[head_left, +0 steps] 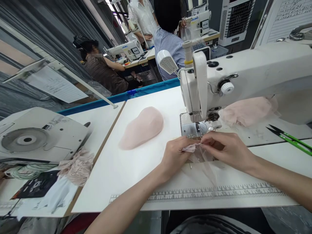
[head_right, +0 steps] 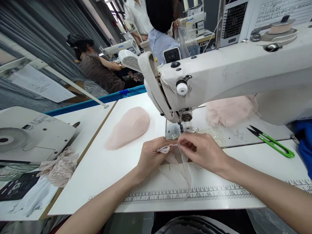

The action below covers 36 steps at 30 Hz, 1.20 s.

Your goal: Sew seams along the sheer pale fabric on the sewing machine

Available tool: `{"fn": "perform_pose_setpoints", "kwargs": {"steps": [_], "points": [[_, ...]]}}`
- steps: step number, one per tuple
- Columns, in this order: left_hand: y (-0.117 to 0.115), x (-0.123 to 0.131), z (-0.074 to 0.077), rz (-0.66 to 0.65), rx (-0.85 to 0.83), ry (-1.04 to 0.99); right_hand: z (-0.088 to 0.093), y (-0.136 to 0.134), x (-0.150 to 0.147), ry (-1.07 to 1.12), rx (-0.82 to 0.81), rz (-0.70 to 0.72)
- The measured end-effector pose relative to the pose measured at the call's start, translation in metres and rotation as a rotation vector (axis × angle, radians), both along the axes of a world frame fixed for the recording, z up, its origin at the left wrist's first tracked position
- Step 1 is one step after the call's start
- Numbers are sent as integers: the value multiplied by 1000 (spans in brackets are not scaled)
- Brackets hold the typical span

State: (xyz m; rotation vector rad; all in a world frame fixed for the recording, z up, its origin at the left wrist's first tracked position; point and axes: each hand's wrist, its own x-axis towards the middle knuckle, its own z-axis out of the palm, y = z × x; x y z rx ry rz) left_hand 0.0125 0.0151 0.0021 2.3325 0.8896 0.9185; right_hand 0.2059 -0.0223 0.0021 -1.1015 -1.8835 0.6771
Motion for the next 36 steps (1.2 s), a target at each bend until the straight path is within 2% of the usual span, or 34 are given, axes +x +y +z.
{"fn": "perform_pose_setpoints", "kwargs": {"steps": [10, 22, 32, 36], "points": [[-1, 0, 0, 43, -3, 1, -2, 1, 1, -6, -6, -10], [-1, -1, 0, 0, 38, -12, -4, 2, 2, -85, 57, 21], [-5, -1, 3, -5, 69, 13, -15, 0, 7, -256, 354, -42], [-7, -1, 4, -63, 44, 12, -21, -3, 15, -322, 459, 17]]}}
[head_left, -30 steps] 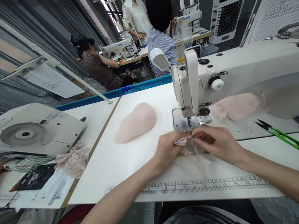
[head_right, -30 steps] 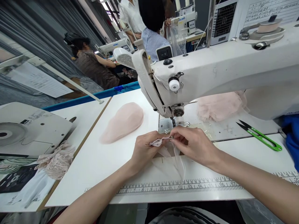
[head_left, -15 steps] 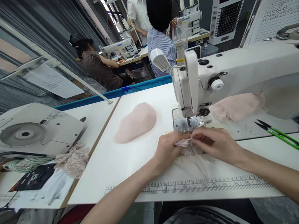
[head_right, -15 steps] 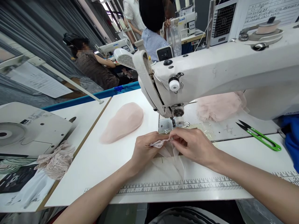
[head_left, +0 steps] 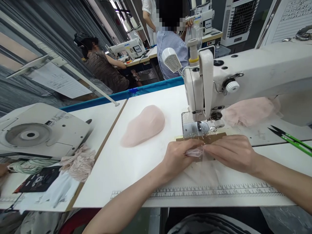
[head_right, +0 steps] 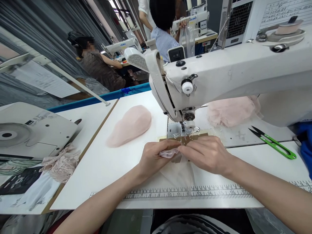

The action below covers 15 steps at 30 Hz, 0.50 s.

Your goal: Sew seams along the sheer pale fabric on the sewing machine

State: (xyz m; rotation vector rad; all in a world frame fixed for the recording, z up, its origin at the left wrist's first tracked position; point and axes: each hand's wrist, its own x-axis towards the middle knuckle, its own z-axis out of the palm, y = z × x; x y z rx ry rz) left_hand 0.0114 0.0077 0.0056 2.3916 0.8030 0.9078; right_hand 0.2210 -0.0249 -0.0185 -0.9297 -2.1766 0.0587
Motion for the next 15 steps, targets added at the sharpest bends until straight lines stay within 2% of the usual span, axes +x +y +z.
{"fn": "perform_pose_setpoints", "kwargs": {"steps": [5, 9, 11, 13, 15], "points": [[-4, -1, 1, -57, 49, 11, -6, -8, 11, -79, 55, 162], [-9, -1, 2, -34, 98, 46, -4, -12, 17, -171, -34, 234], [-11, -1, 5, -22, 39, 76, 0, -13, 17, -200, 23, 245], [-11, 0, 8, -33, -98, 110, 4, -12, 13, -191, 145, 214], [-9, 0, 9, -39, -245, 160, 7, -10, 7, -164, 183, 149]]}}
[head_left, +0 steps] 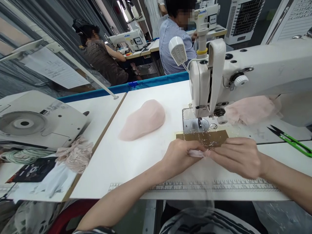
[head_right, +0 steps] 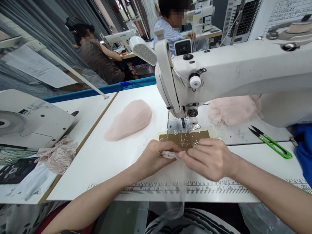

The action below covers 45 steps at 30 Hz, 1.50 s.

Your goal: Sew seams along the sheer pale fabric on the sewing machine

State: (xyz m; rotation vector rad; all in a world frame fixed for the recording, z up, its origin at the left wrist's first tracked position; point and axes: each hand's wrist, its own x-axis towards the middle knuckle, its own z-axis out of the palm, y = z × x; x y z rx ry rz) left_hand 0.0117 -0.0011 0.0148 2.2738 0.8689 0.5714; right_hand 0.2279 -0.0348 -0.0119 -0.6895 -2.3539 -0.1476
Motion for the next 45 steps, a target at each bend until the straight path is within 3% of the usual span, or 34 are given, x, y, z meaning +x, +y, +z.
{"fn": "perform_pose_setpoints", "kwargs": {"steps": [2, 7, 10, 12, 17, 20, 23, 27, 35, 45], "points": [[3, 1, -2, 27, -49, 85, 1, 4, -7, 33, -88, -69], [8, 4, -15, 192, 175, 278, -1, 17, -19, 155, -447, -242], [8, 6, -17, 283, 239, 321, -2, 25, -21, 151, -519, -377], [8, 7, -17, 297, 377, 310, -1, 29, -21, 117, -525, -451], [7, 8, -18, 254, 823, 205, -1, 35, -23, 136, -592, -536], [3, 7, -22, 143, 943, 257, -2, 37, -23, 202, -676, -543], [-1, 6, -23, 72, 953, 328, -4, 39, -23, 256, -728, -539], [-2, 5, -21, 55, 886, 369, -6, 40, -20, 233, -627, -535], [16, 5, -24, 53, 797, 337, -5, 21, -11, -166, -101, -441], [23, 4, -26, 65, 779, 333, -4, 19, -13, -276, -48, -485]]}}
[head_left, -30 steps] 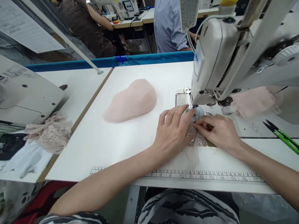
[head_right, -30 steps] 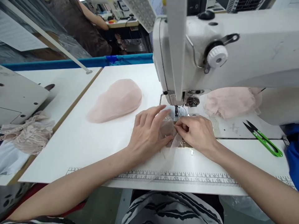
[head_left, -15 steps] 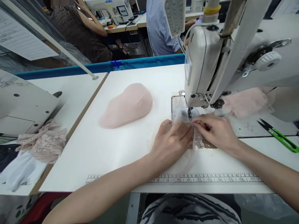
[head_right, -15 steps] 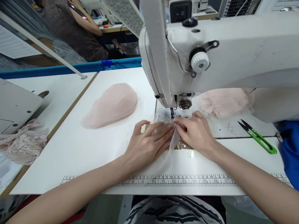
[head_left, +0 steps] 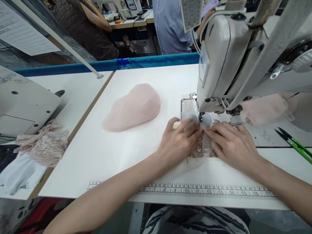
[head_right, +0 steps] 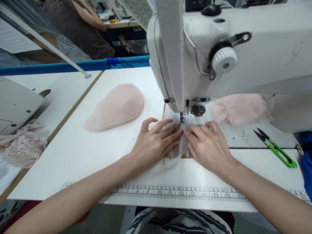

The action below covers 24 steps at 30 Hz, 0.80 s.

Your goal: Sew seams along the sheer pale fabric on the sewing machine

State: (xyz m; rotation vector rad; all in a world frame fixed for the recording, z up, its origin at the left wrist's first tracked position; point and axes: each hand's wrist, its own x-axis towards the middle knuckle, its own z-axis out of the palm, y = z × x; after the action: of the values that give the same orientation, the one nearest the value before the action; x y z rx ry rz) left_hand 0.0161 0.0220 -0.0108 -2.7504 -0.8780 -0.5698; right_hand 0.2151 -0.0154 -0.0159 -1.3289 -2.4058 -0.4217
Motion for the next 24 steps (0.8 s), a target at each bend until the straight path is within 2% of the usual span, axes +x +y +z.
{"fn": "perform_pose_setpoints", "kwargs": {"steps": [7, 24], "points": [[5, 1, -3, 9, -26, 3, 0, 2, 0, -21, -15, -29], [2, 3, -2, 21, -27, 9, 1, 2, 0, -29, -11, -23]]}}
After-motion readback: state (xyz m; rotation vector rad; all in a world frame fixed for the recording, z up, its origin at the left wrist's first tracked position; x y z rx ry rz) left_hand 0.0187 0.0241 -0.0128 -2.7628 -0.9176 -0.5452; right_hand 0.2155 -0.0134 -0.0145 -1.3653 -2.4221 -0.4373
